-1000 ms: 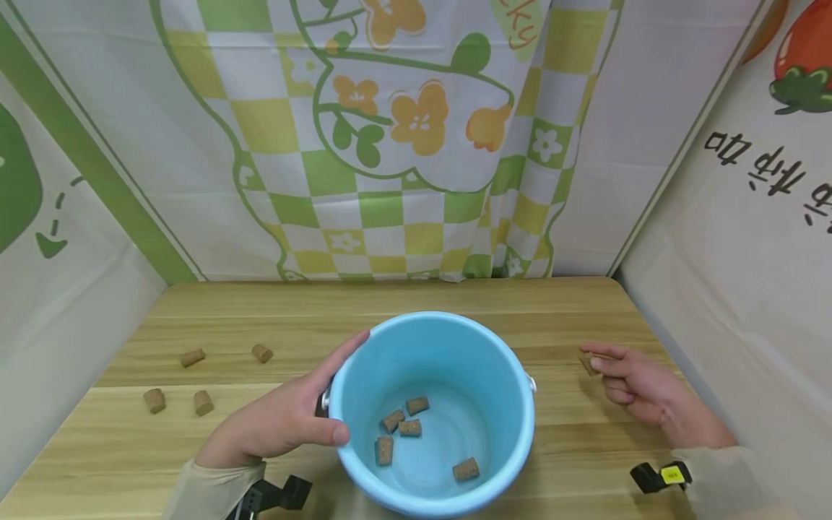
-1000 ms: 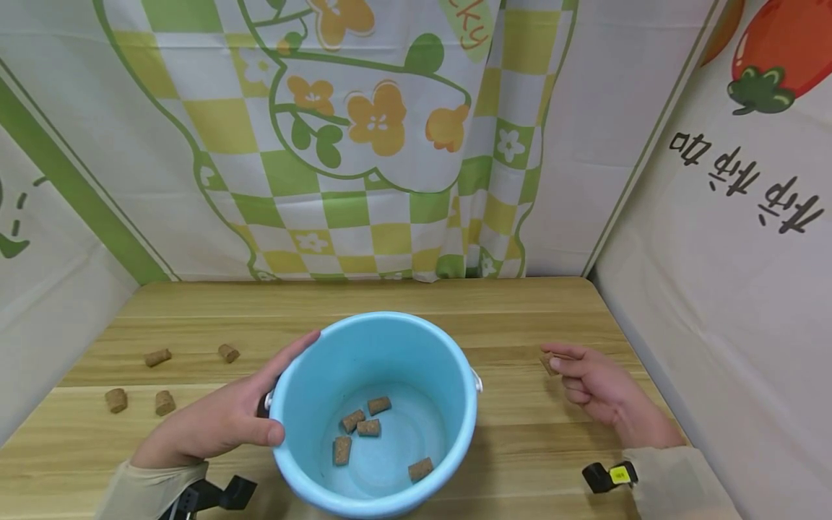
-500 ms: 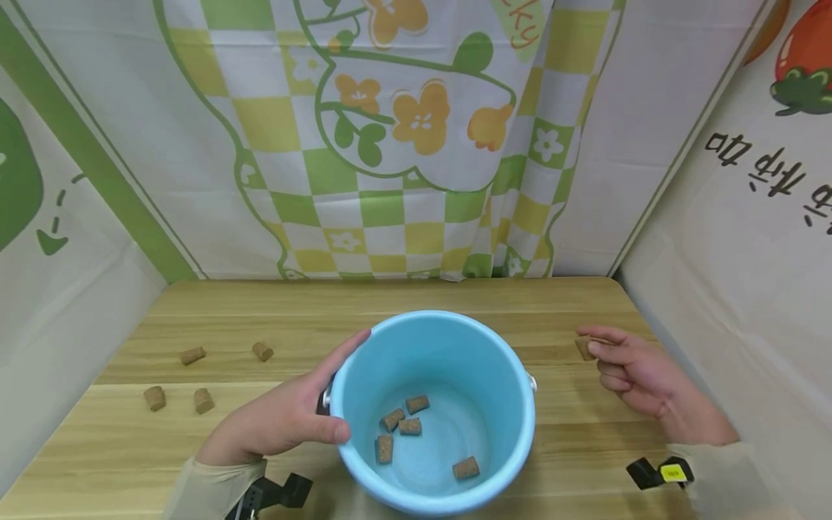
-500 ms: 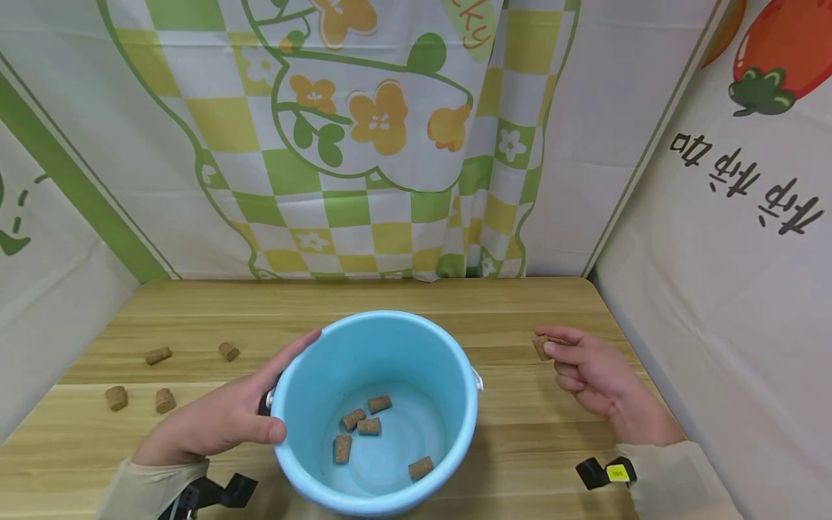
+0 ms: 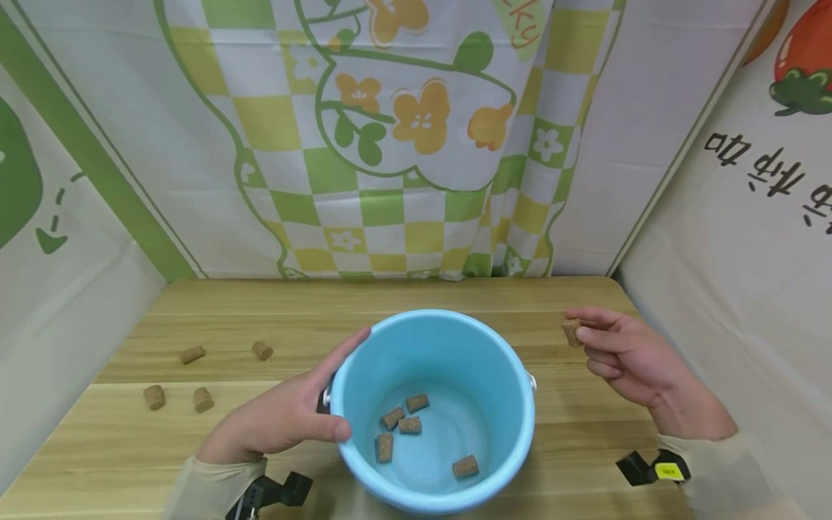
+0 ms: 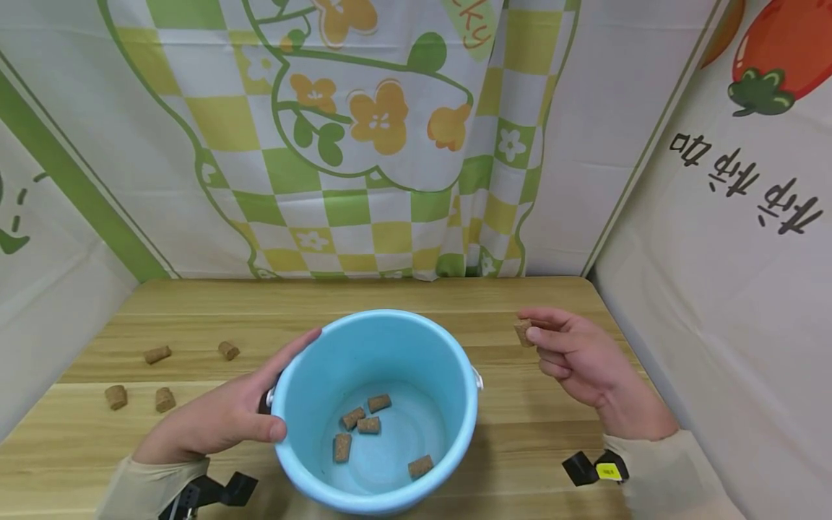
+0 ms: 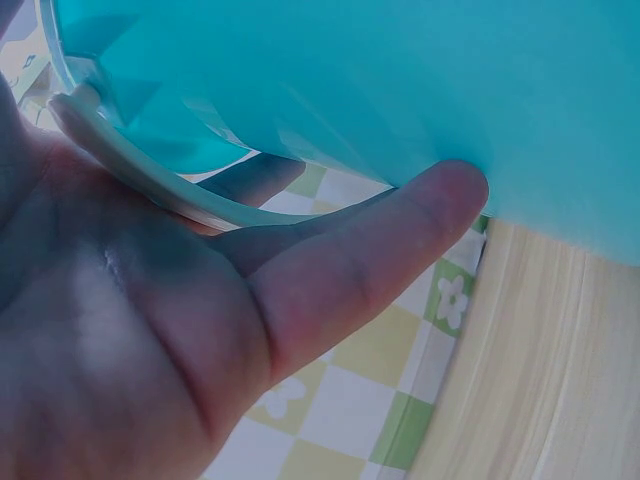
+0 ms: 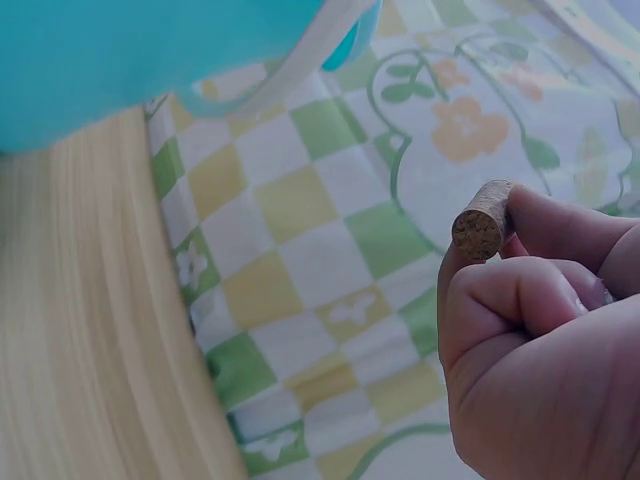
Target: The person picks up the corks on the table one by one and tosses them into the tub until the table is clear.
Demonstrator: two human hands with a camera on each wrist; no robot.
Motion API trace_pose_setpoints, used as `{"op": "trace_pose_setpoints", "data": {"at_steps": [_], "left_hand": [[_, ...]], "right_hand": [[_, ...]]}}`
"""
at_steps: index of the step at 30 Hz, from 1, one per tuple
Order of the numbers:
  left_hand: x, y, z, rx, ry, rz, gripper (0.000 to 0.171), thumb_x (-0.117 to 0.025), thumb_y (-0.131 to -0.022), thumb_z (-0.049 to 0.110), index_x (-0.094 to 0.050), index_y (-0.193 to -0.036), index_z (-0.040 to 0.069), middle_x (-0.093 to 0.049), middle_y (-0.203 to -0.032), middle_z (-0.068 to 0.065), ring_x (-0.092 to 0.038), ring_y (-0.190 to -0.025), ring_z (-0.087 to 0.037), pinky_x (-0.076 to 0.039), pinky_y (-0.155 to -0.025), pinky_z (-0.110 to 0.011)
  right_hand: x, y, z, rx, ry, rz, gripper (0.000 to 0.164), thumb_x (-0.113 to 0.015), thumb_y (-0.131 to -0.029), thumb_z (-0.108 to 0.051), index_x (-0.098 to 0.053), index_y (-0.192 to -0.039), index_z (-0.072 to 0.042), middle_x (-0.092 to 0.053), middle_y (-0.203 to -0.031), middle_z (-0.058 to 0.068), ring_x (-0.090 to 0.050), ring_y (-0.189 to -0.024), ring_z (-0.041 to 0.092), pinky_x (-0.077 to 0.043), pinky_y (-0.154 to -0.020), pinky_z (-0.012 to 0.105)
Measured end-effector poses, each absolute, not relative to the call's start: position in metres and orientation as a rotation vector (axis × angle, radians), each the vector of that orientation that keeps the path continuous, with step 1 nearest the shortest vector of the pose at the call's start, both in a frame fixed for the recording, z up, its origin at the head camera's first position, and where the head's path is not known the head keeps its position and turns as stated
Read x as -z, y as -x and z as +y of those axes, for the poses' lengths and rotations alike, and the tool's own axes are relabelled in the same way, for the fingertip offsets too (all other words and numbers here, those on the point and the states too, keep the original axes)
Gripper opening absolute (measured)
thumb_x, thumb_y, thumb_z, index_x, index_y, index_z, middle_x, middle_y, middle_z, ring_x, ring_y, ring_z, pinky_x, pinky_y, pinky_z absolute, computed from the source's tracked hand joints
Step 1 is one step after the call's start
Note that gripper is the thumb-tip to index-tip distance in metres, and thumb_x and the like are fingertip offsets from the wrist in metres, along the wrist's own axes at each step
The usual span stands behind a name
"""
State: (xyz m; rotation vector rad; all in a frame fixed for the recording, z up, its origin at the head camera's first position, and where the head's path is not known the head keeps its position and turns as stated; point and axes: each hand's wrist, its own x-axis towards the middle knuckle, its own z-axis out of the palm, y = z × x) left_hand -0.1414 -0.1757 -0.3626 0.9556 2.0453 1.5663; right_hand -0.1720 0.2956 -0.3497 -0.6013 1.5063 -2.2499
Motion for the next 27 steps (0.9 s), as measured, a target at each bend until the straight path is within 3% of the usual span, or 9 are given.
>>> {"op": "trace_pose_setpoints", "data": {"at_steps": [7, 16, 22, 27], "left_hand": [[0.362, 0.142, -0.175, -1.569, -0.962, 2.043, 0.101, -0.076, -0.089, 0.023, -0.006, -0.16, 0.037, -0.029, -0.156, -0.016, -0.047, -0.126, -0.037, -0.047, -0.093, -0.038], [0.362, 0.141, -0.176, -1.563, -0.978, 2.065, 0.101, -0.077, -0.089, 0.024, -0.007, -0.16, 0.036, -0.031, -0.155, -0.017, -0.048, -0.126, -0.038, -0.047, -0.093, -0.037], [0.363, 0.141, -0.176, -1.562, -0.977, 2.067, 0.101, -0.077, -0.089, 0.025, -0.006, -0.161, 0.036, -0.031, -0.155, -0.018, -0.048, -0.125, -0.038, -0.047, -0.093, -0.037], [0.363, 0.141, -0.176, -1.568, -0.968, 2.054, 0.101, -0.077, -0.089, 0.025, -0.006, -0.161, 0.035, -0.032, -0.154, -0.018, -0.047, -0.126, -0.038, -0.047, -0.094, -0.037]], "right_hand": [[0.339, 0.167, 0.284, 2.231, 0.746, 1.491, 0.043, -0.035, -0.104, 0.011, -0.064, -0.132, -0.005, -0.059, -0.104, -0.001, -0.01, -0.05, 0.015, -0.015, -0.045, 0.022], [0.32, 0.15, 0.262, 2.211, 0.784, 1.763, 0.041, -0.045, -0.101, 0.012, -0.069, -0.126, -0.01, -0.066, -0.106, -0.002, -0.013, -0.048, 0.017, -0.012, -0.044, 0.027], [0.307, 0.14, 0.247, 2.164, 0.814, 1.924, 0.038, -0.051, -0.097, 0.014, -0.071, -0.121, -0.008, -0.068, -0.094, 0.0, -0.015, -0.046, 0.018, -0.014, -0.043, 0.03], [0.3, 0.133, 0.236, 2.084, 0.769, 2.125, 0.034, -0.057, -0.094, 0.012, -0.072, -0.117, -0.009, -0.053, -0.067, -0.007, -0.016, -0.046, 0.021, -0.014, -0.041, 0.034]]}}
